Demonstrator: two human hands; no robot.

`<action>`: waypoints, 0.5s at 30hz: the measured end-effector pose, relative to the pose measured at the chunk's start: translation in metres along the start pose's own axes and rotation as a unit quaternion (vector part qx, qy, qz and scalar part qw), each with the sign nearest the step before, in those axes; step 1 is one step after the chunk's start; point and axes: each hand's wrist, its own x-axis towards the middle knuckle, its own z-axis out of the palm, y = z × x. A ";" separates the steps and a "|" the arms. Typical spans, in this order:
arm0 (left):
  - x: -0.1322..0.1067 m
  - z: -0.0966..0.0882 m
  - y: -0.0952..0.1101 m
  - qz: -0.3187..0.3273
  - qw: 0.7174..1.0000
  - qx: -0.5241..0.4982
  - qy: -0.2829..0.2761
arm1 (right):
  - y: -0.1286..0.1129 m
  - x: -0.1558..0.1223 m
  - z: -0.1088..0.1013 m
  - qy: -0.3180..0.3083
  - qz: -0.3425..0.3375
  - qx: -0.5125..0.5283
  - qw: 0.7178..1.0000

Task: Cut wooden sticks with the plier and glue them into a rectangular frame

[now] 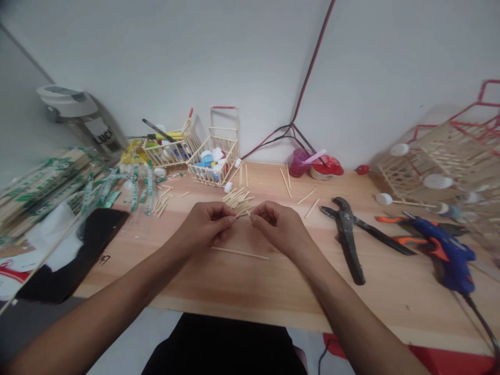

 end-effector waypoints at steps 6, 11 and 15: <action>0.001 0.000 -0.001 0.003 1.000 0.003 0.000 | 0.001 0.000 0.000 -0.008 0.002 0.006 1.000; 0.001 0.000 -0.002 0.007 1.000 0.006 0.000 | 0.002 0.000 0.000 -0.006 -0.002 0.000 1.000; 0.001 0.000 -0.003 0.009 1.000 0.011 0.000 | 0.004 0.000 0.001 -0.002 -0.006 -0.004 1.000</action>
